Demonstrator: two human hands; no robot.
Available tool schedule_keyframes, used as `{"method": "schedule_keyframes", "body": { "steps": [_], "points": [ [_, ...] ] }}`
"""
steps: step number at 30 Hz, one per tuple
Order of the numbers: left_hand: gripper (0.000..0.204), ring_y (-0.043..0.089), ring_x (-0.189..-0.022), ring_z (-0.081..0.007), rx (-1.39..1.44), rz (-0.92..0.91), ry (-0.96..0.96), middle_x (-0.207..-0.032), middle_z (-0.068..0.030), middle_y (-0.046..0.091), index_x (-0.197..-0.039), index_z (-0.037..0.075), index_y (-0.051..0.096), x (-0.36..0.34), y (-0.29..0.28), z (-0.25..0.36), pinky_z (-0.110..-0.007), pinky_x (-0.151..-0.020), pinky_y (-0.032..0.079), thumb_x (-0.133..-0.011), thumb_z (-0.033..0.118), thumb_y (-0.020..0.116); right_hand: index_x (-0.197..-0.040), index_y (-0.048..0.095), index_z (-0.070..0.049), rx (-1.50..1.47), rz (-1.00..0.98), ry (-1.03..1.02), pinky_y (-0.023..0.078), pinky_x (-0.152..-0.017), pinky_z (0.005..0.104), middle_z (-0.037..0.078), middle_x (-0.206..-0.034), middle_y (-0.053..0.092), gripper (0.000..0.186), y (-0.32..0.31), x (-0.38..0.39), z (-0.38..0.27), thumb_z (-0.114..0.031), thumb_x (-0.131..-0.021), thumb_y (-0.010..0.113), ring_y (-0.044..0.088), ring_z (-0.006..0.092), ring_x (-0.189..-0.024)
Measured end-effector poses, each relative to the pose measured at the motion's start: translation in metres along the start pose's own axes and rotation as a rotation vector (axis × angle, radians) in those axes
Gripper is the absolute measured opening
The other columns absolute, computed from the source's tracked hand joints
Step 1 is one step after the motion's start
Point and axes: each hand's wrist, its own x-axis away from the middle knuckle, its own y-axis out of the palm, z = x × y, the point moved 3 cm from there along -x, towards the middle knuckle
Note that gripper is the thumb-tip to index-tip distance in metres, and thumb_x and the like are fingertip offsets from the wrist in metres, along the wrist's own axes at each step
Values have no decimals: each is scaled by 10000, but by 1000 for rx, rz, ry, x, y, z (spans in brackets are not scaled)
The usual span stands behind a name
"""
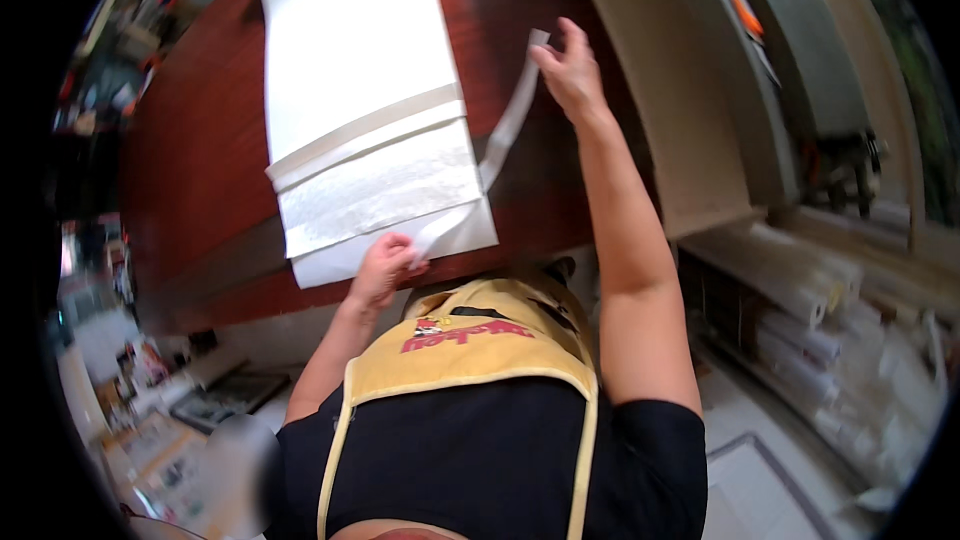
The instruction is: The person applies adhesive to the edges of a large sheet of paper using a spatula. They then retrieve a roll of white tape, cut a strip with scissors, and apply it to the paper's edge, smoothing it down with the spatula. Finally, the person flips the paper over to reveal a calligraphy artwork.
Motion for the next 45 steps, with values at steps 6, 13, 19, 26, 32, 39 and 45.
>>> {"method": "schedule_keyframes", "body": {
  "steps": [6, 13, 19, 26, 32, 39, 45],
  "points": [
    [301, 693, -954, -185, 322, -70, -67, -1089, -133, 675, -1237, -20, 536, 2, 55, -14, -323, -882, 600, -969, 71, 637, -1319, 576, -20, -178, -35, -83, 540, -865, 279, 69, -1230, 594, 327, -33, 99, 18, -123, -1010, 609, 649, 156, -1004],
    [275, 691, -949, -180, 178, -145, -184, -1058, -120, 675, -1213, -20, 556, 0, 108, -21, -311, -852, 594, -961, 57, 633, -1194, 558, -65, 18, 792, 368, 500, -858, 317, 43, -1063, 589, 252, -221, 248, 174, -272, -1051, 543, 597, 177, -960],
    [257, 680, -953, -148, 186, -391, -152, -1038, -98, 698, -1186, -3, 598, 8, 170, -3, -265, -860, 544, -951, 73, 667, -1317, 539, 11, -362, 679, 514, 495, -943, 337, 113, -1274, 630, 408, -280, 213, 275, -280, -1035, 575, 615, 218, -1127],
    [116, 696, -956, -187, 447, -275, -9, -983, -88, 701, -1056, 29, 634, 15, 211, 8, -309, -895, 553, -951, 68, 666, -1303, 551, 39, -626, 407, 606, 507, -921, 327, 116, -1261, 643, 444, -255, 147, 319, -275, -996, 618, 624, 223, -1106],
    [102, 641, -886, -149, 534, -86, 119, -976, -65, 685, -1032, 41, 661, 33, 210, -12, -287, -846, 527, -936, 71, 682, -1282, 564, 36, -595, 259, 731, 513, -902, 324, 108, -1223, 652, 454, -249, 141, 336, -273, -962, 652, 633, 220, -1074],
    [128, 619, -829, -133, 584, -76, 259, -930, -47, 650, -1042, 45, 633, 41, 218, -6, -282, -758, 515, -924, 49, 681, -1259, 578, 33, -554, 169, 815, 519, -881, 321, 98, -1180, 663, 466, -255, 142, 335, -270, -922, 691, 643, 216, -1036],
    [156, 648, -837, -142, 603, -100, 328, -960, -78, 675, -1059, 63, 601, 46, 219, 15, -283, -774, 538, -926, 28, 675, -1238, 591, 30, -542, 121, 852, 525, -862, 318, 90, -1143, 672, 478, -260, 145, 326, -267, -888, 724, 651, 213, -1003]
  ]
}}
